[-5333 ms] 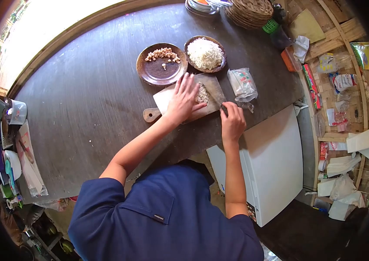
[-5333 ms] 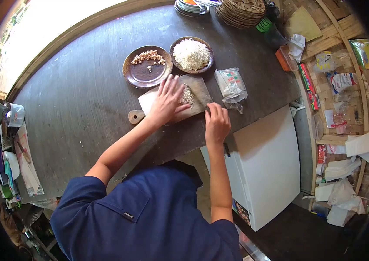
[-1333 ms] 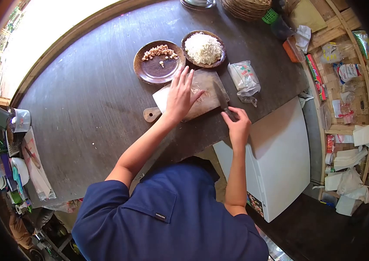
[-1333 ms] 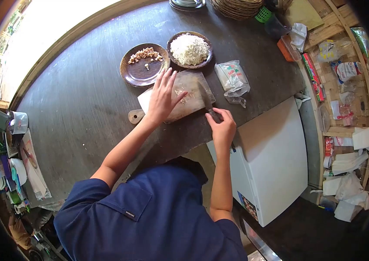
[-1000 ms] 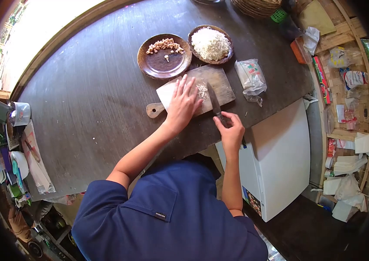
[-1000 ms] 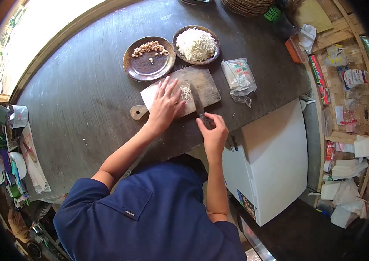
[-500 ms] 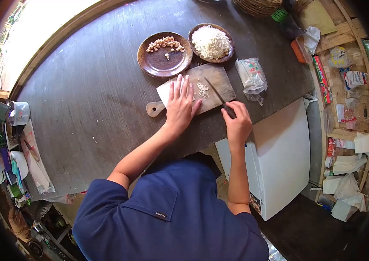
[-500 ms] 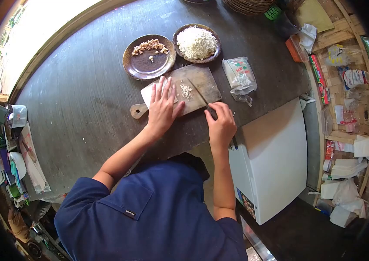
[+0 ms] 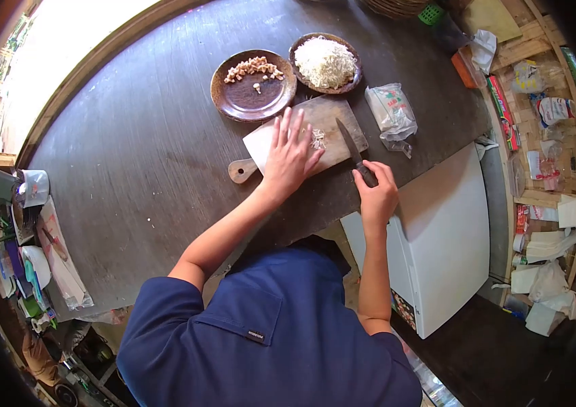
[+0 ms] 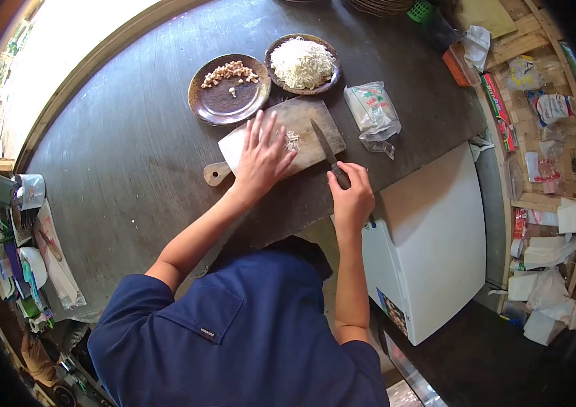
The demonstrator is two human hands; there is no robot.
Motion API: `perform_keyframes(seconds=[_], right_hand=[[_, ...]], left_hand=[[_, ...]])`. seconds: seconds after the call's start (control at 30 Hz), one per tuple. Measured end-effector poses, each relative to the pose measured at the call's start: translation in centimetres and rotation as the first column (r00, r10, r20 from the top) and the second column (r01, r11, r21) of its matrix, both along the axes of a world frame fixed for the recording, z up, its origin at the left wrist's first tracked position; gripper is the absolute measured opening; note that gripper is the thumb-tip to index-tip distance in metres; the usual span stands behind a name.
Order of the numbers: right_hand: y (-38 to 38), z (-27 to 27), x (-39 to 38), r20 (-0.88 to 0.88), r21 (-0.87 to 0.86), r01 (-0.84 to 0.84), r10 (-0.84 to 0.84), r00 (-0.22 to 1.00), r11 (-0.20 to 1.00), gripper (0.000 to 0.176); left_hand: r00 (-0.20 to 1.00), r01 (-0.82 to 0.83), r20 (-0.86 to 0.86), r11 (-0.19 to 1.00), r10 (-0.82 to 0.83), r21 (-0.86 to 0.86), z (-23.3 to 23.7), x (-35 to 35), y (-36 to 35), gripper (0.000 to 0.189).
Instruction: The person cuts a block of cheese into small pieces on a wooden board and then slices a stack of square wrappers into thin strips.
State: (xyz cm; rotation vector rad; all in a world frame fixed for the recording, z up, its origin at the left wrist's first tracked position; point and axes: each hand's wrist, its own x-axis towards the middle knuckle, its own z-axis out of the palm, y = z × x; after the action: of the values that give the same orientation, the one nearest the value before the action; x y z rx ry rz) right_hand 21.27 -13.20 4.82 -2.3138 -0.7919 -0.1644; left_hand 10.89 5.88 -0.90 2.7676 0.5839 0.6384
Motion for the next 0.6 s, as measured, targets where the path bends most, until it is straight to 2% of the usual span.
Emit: perform_keyframes(seconds=[0.07,0.13,0.2,0.27,0.33,0.4,0.43,0.47,0.6], right_hand=[[-0.2,-0.9,-0.5,-0.127,0.067,-0.020,0.029,0.991,0.998,0.027],[-0.2,-1.2,-1.5,-0.185,0.090,-0.022,0.039,0.982,0.996,0.029],[-0.1,-1.1,-2.1,-0.351,0.147,0.012,0.041,0.935,0.989,0.030],[-0.2,-1.4,-1.8,-0.310,0.163,0.036,0.017,0.951,0.986,0.029],[-0.3,-1.3,-1.4,-0.324,0.138,0.068,-0.019,0.946,0.988,0.029],[-0.3,-1.5,-1.5,-0.295,0.151,0.049,-0.003,0.956,0.987,0.029],[-0.2,-1.6,-1.7,-0.270,0.159,0.024,0.020,0.963,0.987,0.029],[-0.1,-1.6,-2.0,-0.266,0.162,0.024,0.021,0.964,0.987,0.029],[-0.2,-1.6,-3.3,-0.352,0.169,0.014,0.047,0.935,0.986,0.030]], left_hand=[[0.999,0.041,-0.014,0.999,-0.041,-0.024,0.2,-0.5,-1.0,0.063],[1.000,0.006,-0.016,0.999,-0.007,-0.046,0.7,-0.9,-1.4,0.064],[0.999,-0.046,-0.006,0.999,0.046,-0.013,1.1,-1.3,-1.1,0.068],[0.993,-0.117,0.006,0.992,0.117,-0.047,1.4,-1.4,-0.2,0.070],[0.993,-0.100,0.058,0.992,0.105,-0.078,1.3,-1.1,0.4,0.071],[0.997,0.037,0.078,0.962,-0.016,-0.270,1.4,-0.7,0.6,0.073],[0.994,0.049,0.102,0.982,-0.031,-0.180,1.6,-0.6,0.3,0.074],[0.994,0.050,0.106,0.983,-0.032,-0.177,1.6,-0.5,0.1,0.074],[0.994,0.083,0.088,0.956,-0.060,-0.283,1.3,-0.2,-0.9,0.069]])
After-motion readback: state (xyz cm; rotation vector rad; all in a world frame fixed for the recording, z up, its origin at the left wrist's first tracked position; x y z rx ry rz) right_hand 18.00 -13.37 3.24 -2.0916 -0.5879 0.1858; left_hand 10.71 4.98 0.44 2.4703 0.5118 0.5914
